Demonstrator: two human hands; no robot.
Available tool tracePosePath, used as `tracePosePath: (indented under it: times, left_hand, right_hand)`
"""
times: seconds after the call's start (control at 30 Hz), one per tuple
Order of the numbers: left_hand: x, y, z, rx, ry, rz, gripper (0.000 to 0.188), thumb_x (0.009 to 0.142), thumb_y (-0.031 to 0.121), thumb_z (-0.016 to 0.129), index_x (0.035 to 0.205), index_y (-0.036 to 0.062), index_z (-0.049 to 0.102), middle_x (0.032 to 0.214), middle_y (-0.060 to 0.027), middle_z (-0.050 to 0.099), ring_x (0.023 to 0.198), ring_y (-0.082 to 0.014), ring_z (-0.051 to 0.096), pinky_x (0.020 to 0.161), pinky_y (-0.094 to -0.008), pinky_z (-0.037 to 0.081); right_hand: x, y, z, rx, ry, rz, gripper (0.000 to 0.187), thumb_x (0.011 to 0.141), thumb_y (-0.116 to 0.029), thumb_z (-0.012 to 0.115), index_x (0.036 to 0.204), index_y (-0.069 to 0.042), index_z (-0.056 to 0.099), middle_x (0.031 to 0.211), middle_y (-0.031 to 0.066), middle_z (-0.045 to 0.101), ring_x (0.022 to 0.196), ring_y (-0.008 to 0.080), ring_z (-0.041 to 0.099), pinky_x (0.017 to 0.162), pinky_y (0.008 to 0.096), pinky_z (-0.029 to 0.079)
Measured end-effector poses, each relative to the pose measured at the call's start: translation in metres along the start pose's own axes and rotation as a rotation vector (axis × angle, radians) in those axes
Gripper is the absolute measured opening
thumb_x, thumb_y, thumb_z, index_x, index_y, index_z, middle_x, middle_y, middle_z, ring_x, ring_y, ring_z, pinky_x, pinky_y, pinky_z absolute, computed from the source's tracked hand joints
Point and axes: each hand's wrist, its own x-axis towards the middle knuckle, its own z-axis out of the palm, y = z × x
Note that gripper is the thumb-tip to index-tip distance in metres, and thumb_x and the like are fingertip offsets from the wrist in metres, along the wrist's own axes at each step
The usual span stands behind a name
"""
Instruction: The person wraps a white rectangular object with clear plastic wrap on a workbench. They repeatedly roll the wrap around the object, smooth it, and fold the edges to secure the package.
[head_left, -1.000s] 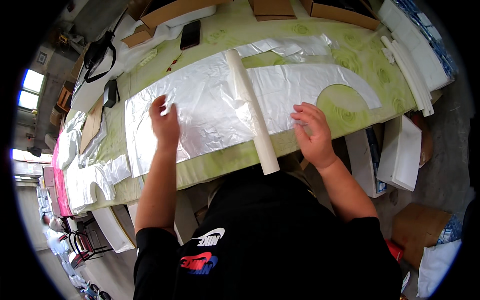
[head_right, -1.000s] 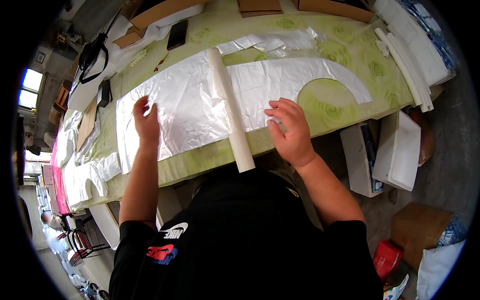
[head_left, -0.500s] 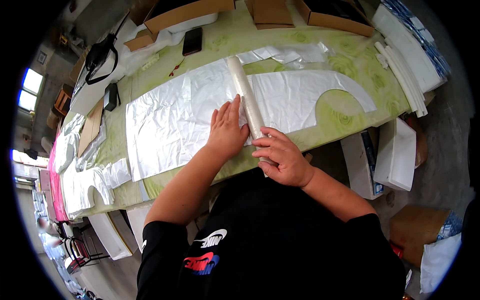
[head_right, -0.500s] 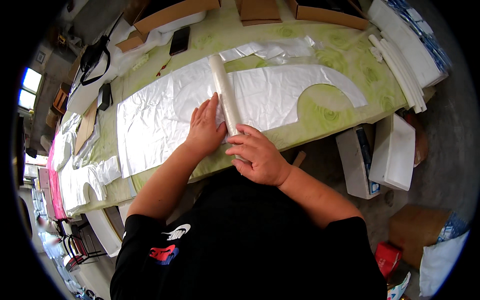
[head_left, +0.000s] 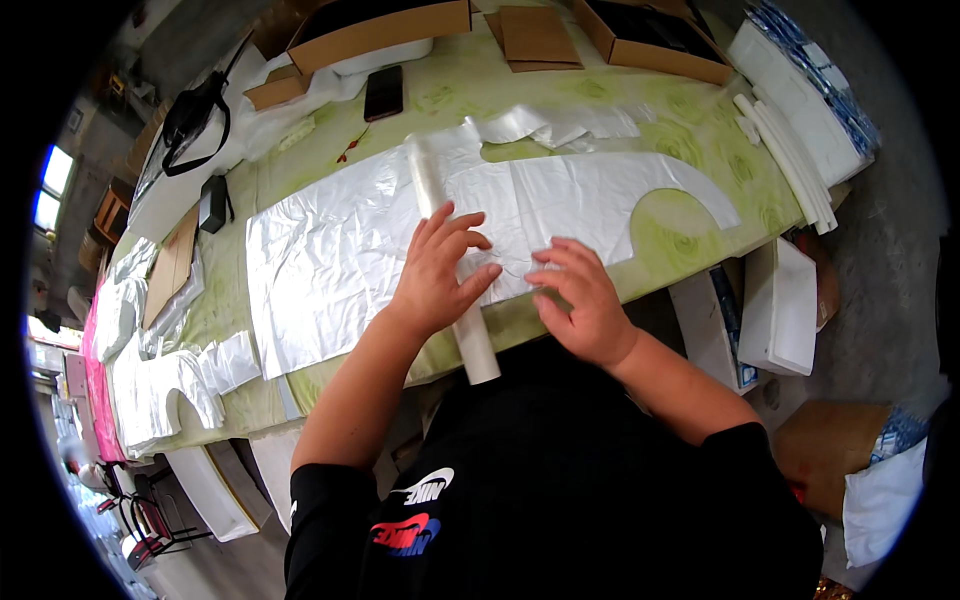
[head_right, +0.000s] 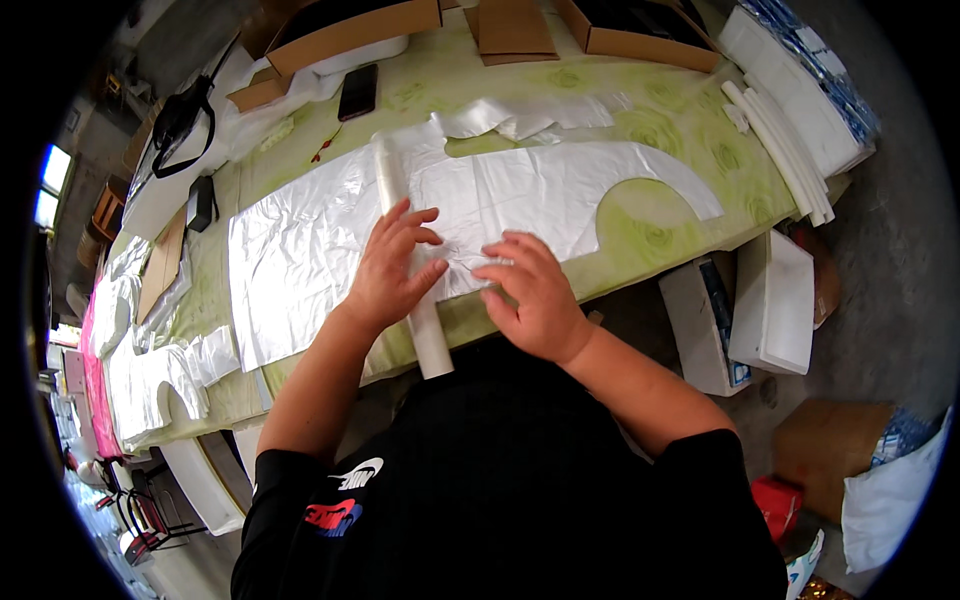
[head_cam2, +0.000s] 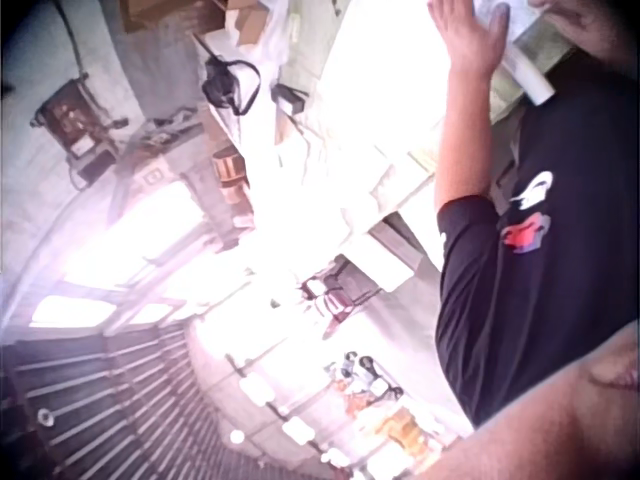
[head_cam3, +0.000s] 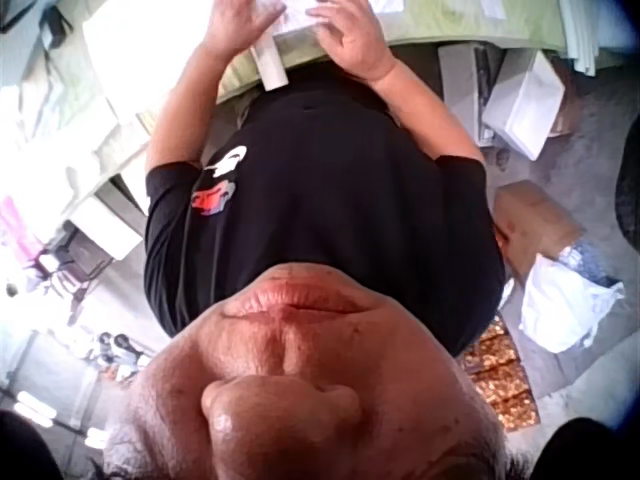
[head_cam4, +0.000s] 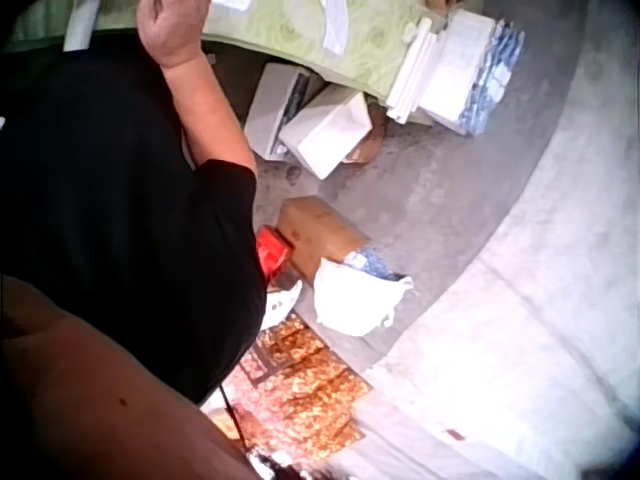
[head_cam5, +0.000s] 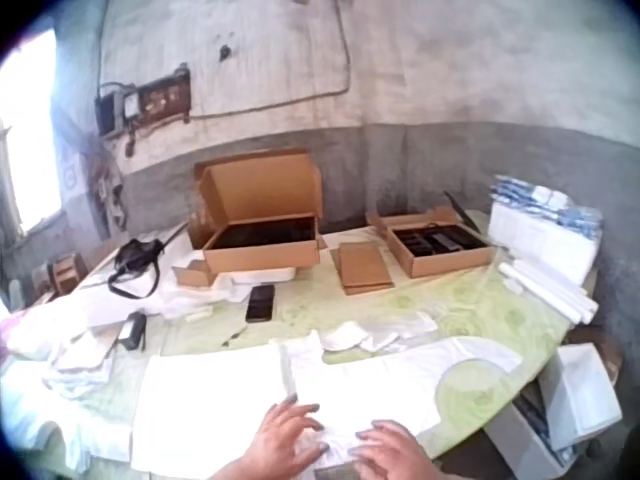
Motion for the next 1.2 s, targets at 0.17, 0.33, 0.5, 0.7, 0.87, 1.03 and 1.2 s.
tracePosePath:
  times: [0.17,0.33,0.5,0.7,0.87,1.03,1.2]
  left_hand:
    - [-0.034,-0.009,-0.013,0.087,-0.029,-0.112,0.049,0.090,0.029,0.074,0.137,0.0140,0.067,0.160,-0.0149,0.046,0.153,-0.0455,0.031,0.123,-0.0515,0.031]
    - [-0.058,-0.021,-0.016,0.085,0.067,-0.150,0.049,0.092,0.026,0.067,0.139,0.0138,0.065,0.164,-0.0162,0.041,0.152,-0.0453,0.032,0.122,-0.0514,0.032]
    - [-0.064,-0.021,-0.014,0.061,0.093,-0.198,0.051,0.093,0.028,0.067,0.142,0.0153,0.064,0.165,-0.0155,0.040,0.150,-0.0436,0.035,0.122,-0.0506,0.032]
    - [-0.069,-0.016,-0.015,0.118,0.100,-0.240,0.053,0.093,0.028,0.067,0.144,0.0147,0.062,0.165,-0.0151,0.040,0.144,-0.0432,0.041,0.120,-0.0498,0.034]
    - [-0.069,-0.015,-0.015,0.101,0.133,-0.235,0.053,0.091,0.026,0.068,0.142,0.0139,0.064,0.164,-0.0149,0.040,0.137,-0.0422,0.046,0.118,-0.0495,0.036]
    - [-0.065,-0.009,-0.009,0.088,0.159,-0.280,0.051,0.090,0.027,0.068,0.139,0.0139,0.066,0.163,-0.0142,0.042,0.134,-0.0382,0.050,0.116,-0.0488,0.037]
    - [-0.066,-0.008,-0.011,0.075,0.148,-0.334,0.049,0.090,0.018,0.068,0.139,0.0110,0.064,0.161,-0.0179,0.044,0.133,-0.0365,0.052,0.115,-0.0475,0.039]
  right_hand:
    - [0.044,0.039,0.046,-0.328,-0.064,0.048,0.045,0.087,-0.026,0.078,0.131,-0.020,0.069,0.155,0.0180,0.041,0.146,0.0475,0.033,0.119,0.0595,0.031]
    - [0.127,0.054,0.107,-0.473,-0.381,0.278,0.055,0.092,-0.051,0.069,0.143,-0.030,0.063,0.168,0.0189,0.026,0.155,0.0493,0.017,0.124,0.0657,0.016]
    - [0.178,0.139,0.071,-0.763,-0.423,0.853,0.076,0.094,-0.073,0.052,0.159,-0.035,0.044,0.174,0.0087,0.019,0.160,0.0395,0.011,0.124,0.0667,0.013]
    - [0.152,0.199,-0.044,-0.952,-0.111,1.050,0.067,0.097,-0.058,0.060,0.156,-0.029,0.048,0.173,0.0133,0.019,0.158,0.0423,0.014,0.123,0.0661,0.019]
    - [0.121,0.161,0.016,-0.704,-0.273,0.228,0.069,0.088,-0.055,0.071,0.151,-0.033,0.054,0.171,0.0199,0.020,0.157,0.0452,0.015,0.123,0.0661,0.019]
    - [0.165,0.105,0.089,-0.613,-0.586,0.559,0.071,0.088,-0.059,0.068,0.153,-0.036,0.051,0.172,0.0113,0.024,0.157,0.0422,0.018,0.123,0.0661,0.017]
    - [0.167,0.104,0.097,-0.541,-0.414,0.454,0.075,0.088,-0.047,0.069,0.153,-0.012,0.050,0.165,0.0051,0.039,0.155,0.0324,0.027,0.123,0.0672,0.019]
